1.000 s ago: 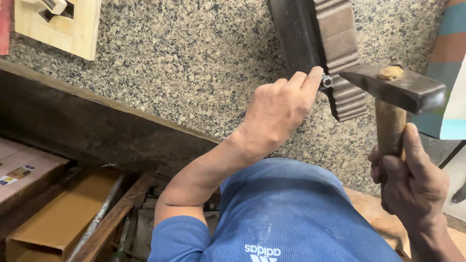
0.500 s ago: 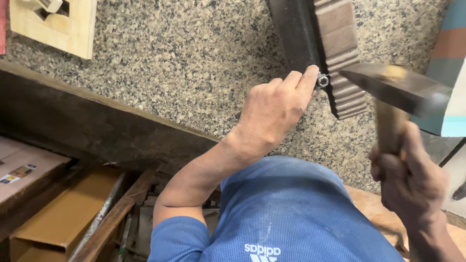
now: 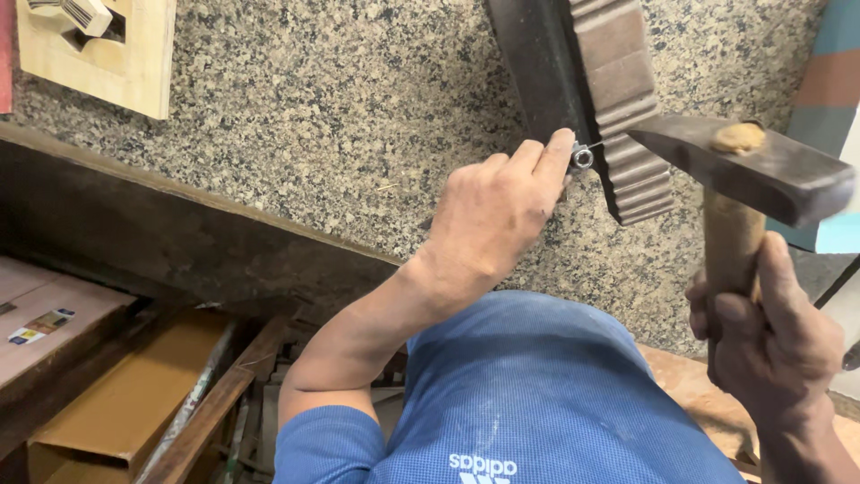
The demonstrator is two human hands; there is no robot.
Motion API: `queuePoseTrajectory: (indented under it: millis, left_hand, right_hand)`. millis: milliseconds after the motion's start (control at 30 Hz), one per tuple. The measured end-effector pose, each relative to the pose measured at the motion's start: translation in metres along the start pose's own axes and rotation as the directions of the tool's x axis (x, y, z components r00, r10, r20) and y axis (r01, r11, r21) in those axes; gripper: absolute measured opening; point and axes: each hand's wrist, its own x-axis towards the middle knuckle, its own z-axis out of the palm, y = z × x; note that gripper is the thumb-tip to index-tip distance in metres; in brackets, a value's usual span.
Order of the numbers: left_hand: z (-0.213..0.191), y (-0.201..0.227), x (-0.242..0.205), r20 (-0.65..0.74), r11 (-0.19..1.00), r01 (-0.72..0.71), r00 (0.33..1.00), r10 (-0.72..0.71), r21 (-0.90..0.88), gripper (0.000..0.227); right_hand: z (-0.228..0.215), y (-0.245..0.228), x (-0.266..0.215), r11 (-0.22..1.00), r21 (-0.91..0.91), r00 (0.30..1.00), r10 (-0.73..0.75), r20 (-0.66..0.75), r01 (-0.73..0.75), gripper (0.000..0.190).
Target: The person picks up a small metal pin and a hammer, then walks to a workbench. They place the pin on an anvil and repeatedly strike it with the hammer to shape or flatten it.
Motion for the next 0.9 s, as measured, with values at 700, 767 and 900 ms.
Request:
queuePoseTrajectory:
  millis: [700, 767, 900]
  left_hand:
    - [-0.008, 0.002, -0.007, 0.018, 0.997, 0.019, 1.000, -0.020, 0.077, 0.040]
    - [-0.008, 0.002, -0.007, 0.011, 0.997, 0.020, 1.000, -0.020, 0.073, 0.040]
    - [-0.012, 0.002, -0.009, 0.008, 0.995, 0.024, 1.000, -0.024, 0.097, 0.040]
  right_hand:
    - [0.000, 0.011, -0.005, 0.994, -0.105, 0.999, 0.041, 0.005, -0.040, 0.054]
    - [-0.002, 0.013, -0.006, 0.987, -0.159, 0.999, 0.008, 0.039, -0.002, 0.057]
    - [-0.003, 0.015, -0.006, 0.996, -0.062, 0.997, -0.063, 0.040, 0.065, 0.053]
